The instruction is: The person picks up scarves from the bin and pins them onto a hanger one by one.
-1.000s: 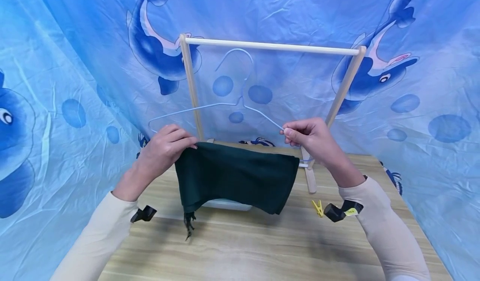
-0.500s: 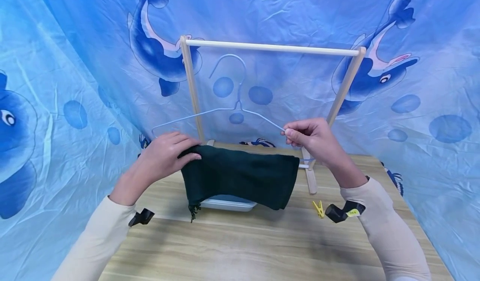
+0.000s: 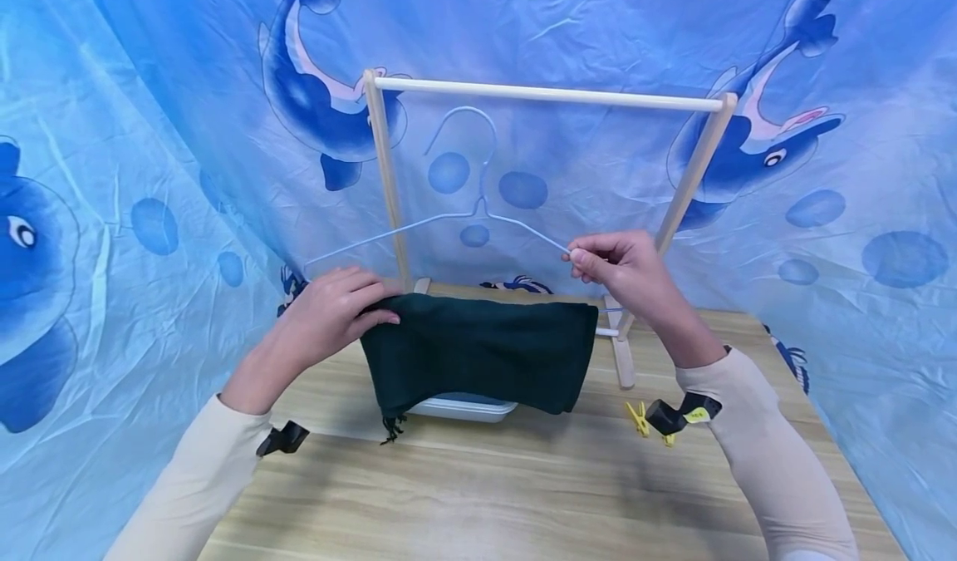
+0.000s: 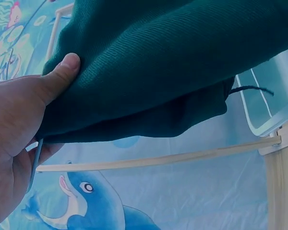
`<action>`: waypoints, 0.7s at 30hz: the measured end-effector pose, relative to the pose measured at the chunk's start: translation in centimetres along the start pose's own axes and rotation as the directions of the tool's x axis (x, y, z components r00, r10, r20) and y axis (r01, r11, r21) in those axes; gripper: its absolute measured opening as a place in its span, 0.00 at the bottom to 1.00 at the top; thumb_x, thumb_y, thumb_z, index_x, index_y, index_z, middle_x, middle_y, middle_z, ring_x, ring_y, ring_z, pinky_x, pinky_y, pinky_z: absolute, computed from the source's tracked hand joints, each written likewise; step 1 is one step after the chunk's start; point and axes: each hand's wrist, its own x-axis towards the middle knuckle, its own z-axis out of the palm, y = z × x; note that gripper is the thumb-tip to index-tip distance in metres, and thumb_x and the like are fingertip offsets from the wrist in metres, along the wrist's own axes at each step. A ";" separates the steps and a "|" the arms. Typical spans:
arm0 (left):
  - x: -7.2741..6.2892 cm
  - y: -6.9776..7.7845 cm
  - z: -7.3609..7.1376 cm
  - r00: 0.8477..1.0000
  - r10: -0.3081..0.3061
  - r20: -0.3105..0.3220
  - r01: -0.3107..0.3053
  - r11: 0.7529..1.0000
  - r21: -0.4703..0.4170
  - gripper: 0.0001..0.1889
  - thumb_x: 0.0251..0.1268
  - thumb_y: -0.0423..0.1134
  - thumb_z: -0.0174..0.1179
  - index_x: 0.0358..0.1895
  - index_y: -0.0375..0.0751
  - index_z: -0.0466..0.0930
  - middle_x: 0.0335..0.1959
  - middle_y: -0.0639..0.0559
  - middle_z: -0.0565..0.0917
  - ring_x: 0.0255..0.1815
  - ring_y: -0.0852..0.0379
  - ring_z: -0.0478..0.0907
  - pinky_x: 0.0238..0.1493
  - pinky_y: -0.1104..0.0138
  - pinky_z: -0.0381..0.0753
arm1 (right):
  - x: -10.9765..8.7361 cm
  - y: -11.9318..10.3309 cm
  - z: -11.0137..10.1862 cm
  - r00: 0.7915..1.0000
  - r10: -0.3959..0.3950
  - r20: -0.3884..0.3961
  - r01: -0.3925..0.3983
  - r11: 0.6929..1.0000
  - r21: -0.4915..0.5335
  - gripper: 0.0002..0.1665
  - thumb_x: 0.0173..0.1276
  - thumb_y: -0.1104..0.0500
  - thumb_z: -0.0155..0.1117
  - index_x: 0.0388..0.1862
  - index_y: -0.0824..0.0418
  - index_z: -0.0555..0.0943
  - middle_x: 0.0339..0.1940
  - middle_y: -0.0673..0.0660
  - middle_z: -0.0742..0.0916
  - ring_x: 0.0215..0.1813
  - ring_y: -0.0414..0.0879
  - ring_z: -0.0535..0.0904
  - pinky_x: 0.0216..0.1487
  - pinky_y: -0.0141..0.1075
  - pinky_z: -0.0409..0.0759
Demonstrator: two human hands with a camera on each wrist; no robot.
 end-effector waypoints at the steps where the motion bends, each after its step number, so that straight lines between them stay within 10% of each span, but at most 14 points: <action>1: -0.1 0.1 0.0 1.000 -0.003 0.000 0.003 1.000 -0.005 0.20 0.52 0.38 0.78 0.50 0.38 0.87 0.39 0.48 0.88 0.38 0.49 0.83 0.40 0.55 0.82 | 0.1 0.1 0.0 1.000 -0.007 0.000 0.007 1.000 -0.009 0.10 0.76 0.70 0.59 0.43 0.77 0.86 0.29 0.54 0.88 0.30 0.40 0.81 0.35 0.28 0.82; 10: -0.4 1.1 -0.3 0.989 -0.067 -0.129 0.055 0.994 -0.091 0.23 0.73 0.56 0.61 0.52 0.38 0.87 0.48 0.46 0.88 0.48 0.49 0.85 0.55 0.62 0.82 | 0.2 0.8 0.1 0.999 -0.042 0.020 0.043 0.999 -0.014 0.09 0.75 0.72 0.59 0.43 0.77 0.86 0.29 0.54 0.87 0.30 0.40 0.80 0.34 0.28 0.82; 17: 0.9 1.3 -1.7 0.911 -0.131 -0.390 0.043 0.973 -0.226 0.25 0.71 0.55 0.64 0.48 0.31 0.87 0.44 0.41 0.89 0.42 0.46 0.83 0.56 0.74 0.75 | 0.5 1.2 0.1 0.998 -0.035 0.043 0.036 0.999 -0.024 0.09 0.75 0.71 0.59 0.44 0.75 0.86 0.30 0.53 0.88 0.31 0.42 0.81 0.35 0.30 0.83; 21: 1.4 0.7 -2.4 0.900 -0.196 -0.390 0.110 0.966 -0.233 0.28 0.69 0.58 0.64 0.51 0.32 0.86 0.47 0.39 0.88 0.46 0.42 0.81 0.56 0.70 0.72 | 0.6 1.5 0.2 0.998 -0.038 0.047 0.039 0.999 -0.024 0.10 0.75 0.71 0.59 0.44 0.76 0.86 0.30 0.58 0.88 0.30 0.43 0.81 0.35 0.29 0.82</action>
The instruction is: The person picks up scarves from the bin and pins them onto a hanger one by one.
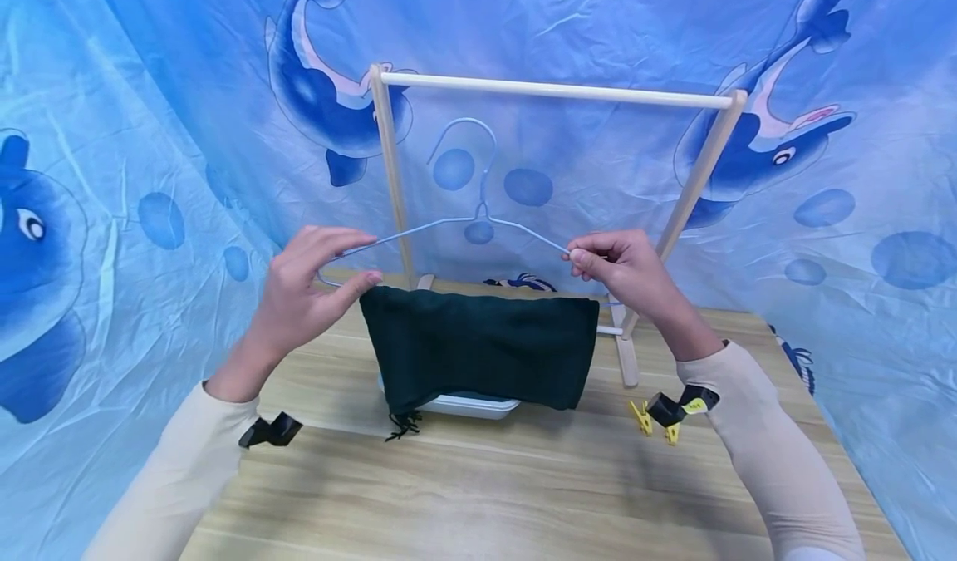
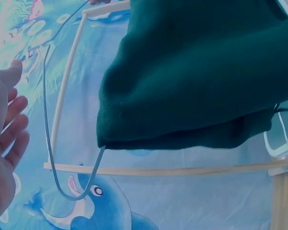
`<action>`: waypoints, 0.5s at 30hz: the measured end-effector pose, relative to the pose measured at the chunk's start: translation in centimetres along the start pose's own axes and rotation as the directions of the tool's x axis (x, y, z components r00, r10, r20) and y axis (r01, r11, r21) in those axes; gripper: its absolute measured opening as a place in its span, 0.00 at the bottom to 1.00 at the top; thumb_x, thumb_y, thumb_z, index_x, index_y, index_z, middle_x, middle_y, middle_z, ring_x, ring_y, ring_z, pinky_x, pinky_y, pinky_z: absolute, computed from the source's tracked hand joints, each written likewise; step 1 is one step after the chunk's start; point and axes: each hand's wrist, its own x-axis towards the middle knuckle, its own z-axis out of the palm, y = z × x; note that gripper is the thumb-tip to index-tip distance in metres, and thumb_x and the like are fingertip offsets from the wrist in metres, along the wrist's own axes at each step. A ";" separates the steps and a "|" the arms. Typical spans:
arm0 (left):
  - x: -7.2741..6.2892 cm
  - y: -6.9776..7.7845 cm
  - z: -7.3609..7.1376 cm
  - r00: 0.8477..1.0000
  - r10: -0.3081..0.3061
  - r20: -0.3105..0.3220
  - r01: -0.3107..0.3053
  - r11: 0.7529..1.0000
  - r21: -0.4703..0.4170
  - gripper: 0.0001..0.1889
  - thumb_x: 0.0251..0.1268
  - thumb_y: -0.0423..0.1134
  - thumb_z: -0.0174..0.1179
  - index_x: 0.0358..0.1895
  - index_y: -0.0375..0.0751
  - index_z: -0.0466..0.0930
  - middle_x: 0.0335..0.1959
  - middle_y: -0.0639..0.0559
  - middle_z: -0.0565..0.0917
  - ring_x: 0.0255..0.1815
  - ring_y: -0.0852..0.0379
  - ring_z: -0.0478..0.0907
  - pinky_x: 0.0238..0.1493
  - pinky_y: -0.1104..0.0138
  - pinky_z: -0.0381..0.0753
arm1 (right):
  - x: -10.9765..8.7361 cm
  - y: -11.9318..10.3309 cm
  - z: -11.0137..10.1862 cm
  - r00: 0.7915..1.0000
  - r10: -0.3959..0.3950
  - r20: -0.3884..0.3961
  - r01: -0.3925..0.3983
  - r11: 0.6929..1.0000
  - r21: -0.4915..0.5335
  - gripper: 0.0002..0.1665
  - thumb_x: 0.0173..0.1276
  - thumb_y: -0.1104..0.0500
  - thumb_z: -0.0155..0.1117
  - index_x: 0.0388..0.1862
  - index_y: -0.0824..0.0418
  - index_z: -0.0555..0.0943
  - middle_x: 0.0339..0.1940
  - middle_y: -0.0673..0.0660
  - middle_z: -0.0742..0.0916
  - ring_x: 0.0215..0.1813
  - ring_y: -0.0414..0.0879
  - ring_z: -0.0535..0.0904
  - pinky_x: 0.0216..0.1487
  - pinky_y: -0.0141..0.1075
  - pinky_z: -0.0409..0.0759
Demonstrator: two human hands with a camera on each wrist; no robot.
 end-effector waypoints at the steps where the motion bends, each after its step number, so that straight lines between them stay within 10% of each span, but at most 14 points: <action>1: 0.2 -0.2 -0.1 0.999 -0.026 0.021 0.026 1.000 0.005 0.29 0.69 0.59 0.64 0.53 0.32 0.86 0.49 0.39 0.88 0.48 0.41 0.81 0.56 0.70 0.72 | 0.0 0.0 0.0 1.000 -0.004 0.000 0.004 1.000 0.000 0.10 0.75 0.71 0.59 0.44 0.76 0.86 0.30 0.59 0.88 0.30 0.42 0.81 0.35 0.29 0.82; 9: 1.0 -1.6 -0.1 0.954 -0.225 0.198 0.232 0.973 -0.015 0.23 0.59 0.29 0.73 0.59 0.41 0.85 0.55 0.47 0.86 0.50 0.50 0.79 0.49 0.67 0.74 | 0.3 0.4 0.3 0.999 -0.039 0.019 0.039 0.999 0.001 0.09 0.75 0.70 0.60 0.42 0.75 0.86 0.30 0.62 0.87 0.30 0.42 0.80 0.35 0.29 0.82; 15: 1.9 -2.3 0.3 0.917 -0.270 0.293 0.285 0.959 -0.010 0.17 0.64 0.32 0.70 0.57 0.42 0.87 0.50 0.48 0.88 0.46 0.56 0.80 0.47 0.66 0.78 | 0.2 0.4 0.3 0.999 -0.047 0.026 0.047 0.999 -0.004 0.10 0.75 0.70 0.60 0.42 0.75 0.86 0.29 0.58 0.87 0.30 0.42 0.80 0.36 0.29 0.82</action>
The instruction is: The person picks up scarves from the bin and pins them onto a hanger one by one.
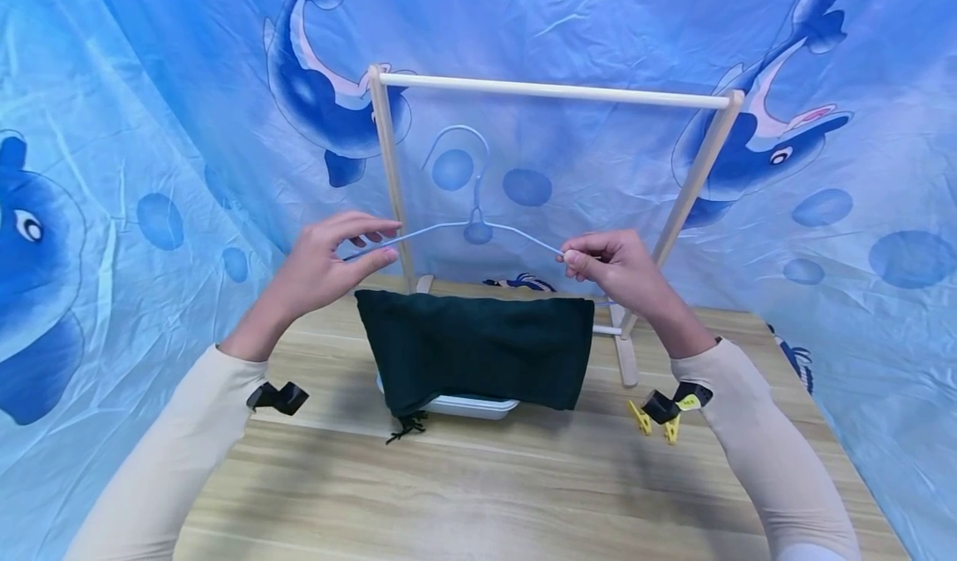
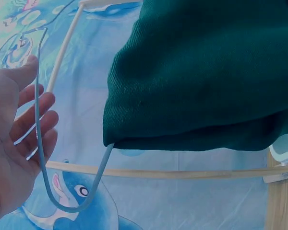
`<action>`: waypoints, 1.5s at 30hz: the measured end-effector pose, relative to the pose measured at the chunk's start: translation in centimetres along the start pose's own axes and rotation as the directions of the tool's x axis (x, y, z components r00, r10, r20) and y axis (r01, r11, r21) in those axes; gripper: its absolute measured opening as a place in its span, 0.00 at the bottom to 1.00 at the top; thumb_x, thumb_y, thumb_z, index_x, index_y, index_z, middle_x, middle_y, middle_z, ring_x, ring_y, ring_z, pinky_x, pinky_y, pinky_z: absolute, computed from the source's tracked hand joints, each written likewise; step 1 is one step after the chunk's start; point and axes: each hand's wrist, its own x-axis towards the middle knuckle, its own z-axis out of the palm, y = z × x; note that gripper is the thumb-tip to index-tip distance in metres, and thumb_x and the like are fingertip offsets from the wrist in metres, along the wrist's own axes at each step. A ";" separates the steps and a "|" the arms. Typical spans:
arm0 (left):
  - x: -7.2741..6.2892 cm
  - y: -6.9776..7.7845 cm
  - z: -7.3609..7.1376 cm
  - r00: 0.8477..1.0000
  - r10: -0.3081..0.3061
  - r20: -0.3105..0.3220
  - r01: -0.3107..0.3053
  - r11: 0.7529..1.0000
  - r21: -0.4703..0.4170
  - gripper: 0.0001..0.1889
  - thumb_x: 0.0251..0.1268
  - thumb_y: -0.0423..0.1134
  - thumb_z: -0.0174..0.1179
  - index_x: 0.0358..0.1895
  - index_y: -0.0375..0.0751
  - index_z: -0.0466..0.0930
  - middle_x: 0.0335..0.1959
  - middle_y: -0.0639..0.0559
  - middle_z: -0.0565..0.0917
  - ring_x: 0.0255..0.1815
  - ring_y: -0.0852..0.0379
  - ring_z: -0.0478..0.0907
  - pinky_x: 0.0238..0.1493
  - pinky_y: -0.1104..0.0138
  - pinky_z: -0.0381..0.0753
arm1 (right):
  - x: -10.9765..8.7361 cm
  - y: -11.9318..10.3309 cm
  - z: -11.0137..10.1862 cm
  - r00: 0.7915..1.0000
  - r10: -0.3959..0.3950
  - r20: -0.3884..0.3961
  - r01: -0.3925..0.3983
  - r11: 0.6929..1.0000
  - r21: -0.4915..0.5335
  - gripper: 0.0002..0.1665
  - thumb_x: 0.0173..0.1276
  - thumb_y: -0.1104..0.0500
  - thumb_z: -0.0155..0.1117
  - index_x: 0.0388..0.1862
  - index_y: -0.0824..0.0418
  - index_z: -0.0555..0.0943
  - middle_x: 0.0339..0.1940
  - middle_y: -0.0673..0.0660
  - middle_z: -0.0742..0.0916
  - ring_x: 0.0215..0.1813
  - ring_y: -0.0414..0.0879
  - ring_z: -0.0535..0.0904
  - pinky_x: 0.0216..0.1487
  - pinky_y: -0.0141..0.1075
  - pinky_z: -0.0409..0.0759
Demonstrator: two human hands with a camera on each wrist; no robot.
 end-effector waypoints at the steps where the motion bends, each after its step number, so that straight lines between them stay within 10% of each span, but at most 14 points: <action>1: 0.1 -0.1 0.0 1.000 0.002 0.010 -0.002 1.000 0.002 0.16 0.65 0.32 0.70 0.56 0.41 0.87 0.48 0.48 0.88 0.45 0.57 0.81 0.46 0.67 0.78 | 0.0 -0.1 0.0 1.000 -0.001 0.002 0.001 1.000 0.001 0.10 0.75 0.70 0.60 0.42 0.75 0.86 0.29 0.57 0.87 0.30 0.42 0.80 0.35 0.29 0.82; 23: 0.5 0.0 -1.1 0.964 0.260 -0.053 -0.264 0.960 -0.094 0.13 0.49 0.16 0.72 0.38 0.32 0.91 0.24 0.55 0.79 0.23 0.65 0.67 0.24 0.73 0.61 | 0.3 -0.6 -0.5 0.999 -0.053 -0.004 0.053 0.997 0.048 0.09 0.74 0.73 0.59 0.41 0.78 0.85 0.28 0.47 0.87 0.29 0.40 0.79 0.34 0.29 0.82; 45: -0.5 0.0 -1.1 0.986 0.114 -0.121 -0.141 0.958 -0.250 0.13 0.51 0.12 0.68 0.36 0.30 0.90 0.23 0.53 0.77 0.25 0.61 0.66 0.25 0.71 0.63 | 0.5 -1.3 -0.7 0.996 -0.048 0.069 0.050 0.999 -0.016 0.09 0.75 0.70 0.61 0.46 0.74 0.87 0.35 0.65 0.90 0.33 0.40 0.85 0.39 0.29 0.85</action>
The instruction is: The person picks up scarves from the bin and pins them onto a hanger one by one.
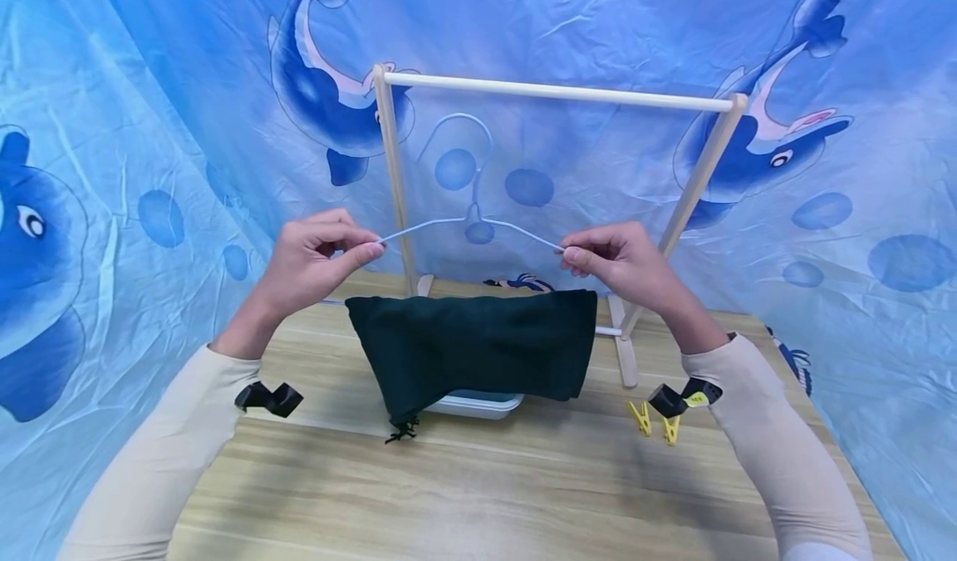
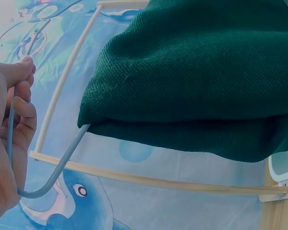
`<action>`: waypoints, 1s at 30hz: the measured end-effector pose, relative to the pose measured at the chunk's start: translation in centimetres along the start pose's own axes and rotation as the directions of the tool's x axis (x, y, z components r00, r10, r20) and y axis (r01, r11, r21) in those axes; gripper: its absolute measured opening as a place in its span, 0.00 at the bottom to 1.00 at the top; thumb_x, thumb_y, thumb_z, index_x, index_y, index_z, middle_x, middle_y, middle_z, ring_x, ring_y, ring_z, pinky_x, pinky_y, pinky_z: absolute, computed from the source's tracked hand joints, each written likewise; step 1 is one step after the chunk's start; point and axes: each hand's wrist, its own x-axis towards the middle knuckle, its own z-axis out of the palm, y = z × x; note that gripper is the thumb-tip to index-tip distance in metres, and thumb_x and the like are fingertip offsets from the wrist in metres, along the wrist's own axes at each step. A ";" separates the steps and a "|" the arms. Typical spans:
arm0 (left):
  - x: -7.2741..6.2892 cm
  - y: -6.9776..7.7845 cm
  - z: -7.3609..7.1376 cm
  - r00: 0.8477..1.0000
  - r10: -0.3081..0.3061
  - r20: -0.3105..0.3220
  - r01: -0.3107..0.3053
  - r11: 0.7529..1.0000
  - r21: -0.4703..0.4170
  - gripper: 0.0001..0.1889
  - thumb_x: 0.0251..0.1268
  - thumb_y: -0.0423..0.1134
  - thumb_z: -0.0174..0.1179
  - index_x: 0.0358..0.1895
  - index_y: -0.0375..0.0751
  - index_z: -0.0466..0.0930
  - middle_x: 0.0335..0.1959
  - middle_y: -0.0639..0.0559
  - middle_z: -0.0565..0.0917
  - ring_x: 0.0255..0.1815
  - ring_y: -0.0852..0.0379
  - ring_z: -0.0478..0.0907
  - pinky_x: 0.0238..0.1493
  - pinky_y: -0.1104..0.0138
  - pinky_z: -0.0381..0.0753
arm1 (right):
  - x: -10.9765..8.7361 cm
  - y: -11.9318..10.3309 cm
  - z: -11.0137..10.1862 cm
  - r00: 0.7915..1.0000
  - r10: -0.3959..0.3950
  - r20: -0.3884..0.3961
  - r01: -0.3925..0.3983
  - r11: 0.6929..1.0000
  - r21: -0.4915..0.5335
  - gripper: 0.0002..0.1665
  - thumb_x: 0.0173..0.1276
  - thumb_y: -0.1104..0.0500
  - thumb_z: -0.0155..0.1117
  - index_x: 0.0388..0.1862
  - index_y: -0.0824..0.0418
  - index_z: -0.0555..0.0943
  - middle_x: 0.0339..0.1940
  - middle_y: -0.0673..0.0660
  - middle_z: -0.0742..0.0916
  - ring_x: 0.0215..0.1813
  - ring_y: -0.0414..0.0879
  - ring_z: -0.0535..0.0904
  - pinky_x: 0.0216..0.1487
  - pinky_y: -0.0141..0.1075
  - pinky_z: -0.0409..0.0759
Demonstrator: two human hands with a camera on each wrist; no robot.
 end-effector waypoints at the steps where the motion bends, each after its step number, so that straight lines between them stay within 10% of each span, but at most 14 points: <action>1: 0.0 0.0 0.0 1.000 0.002 -0.001 -0.002 1.000 -0.001 0.13 0.51 0.12 0.68 0.36 0.30 0.90 0.23 0.53 0.77 0.25 0.61 0.66 0.25 0.71 0.63 | -0.1 -0.1 -0.1 1.000 0.002 0.001 -0.002 1.000 -0.012 0.10 0.75 0.69 0.61 0.48 0.74 0.86 0.37 0.66 0.90 0.35 0.39 0.86 0.41 0.29 0.85; 12: 0.4 0.1 -0.5 0.999 0.032 -0.023 -0.032 0.999 0.012 0.10 0.52 0.14 0.69 0.36 0.27 0.89 0.24 0.53 0.78 0.25 0.62 0.66 0.26 0.72 0.63 | -2.9 0.0 -2.5 0.993 0.036 -0.108 -0.051 0.988 -0.143 0.19 0.74 0.67 0.62 0.62 0.66 0.83 0.57 0.65 0.87 0.54 0.37 0.85 0.53 0.25 0.80; 30: 0.0 0.0 -0.6 0.998 0.025 -0.051 -0.023 0.999 0.041 0.12 0.51 0.13 0.68 0.36 0.27 0.90 0.23 0.53 0.77 0.25 0.62 0.66 0.27 0.72 0.63 | -12.5 6.5 -6.1 0.958 0.169 -0.232 -0.202 0.972 -0.123 0.18 0.67 0.73 0.68 0.56 0.73 0.83 0.49 0.42 0.89 0.48 0.32 0.86 0.47 0.23 0.81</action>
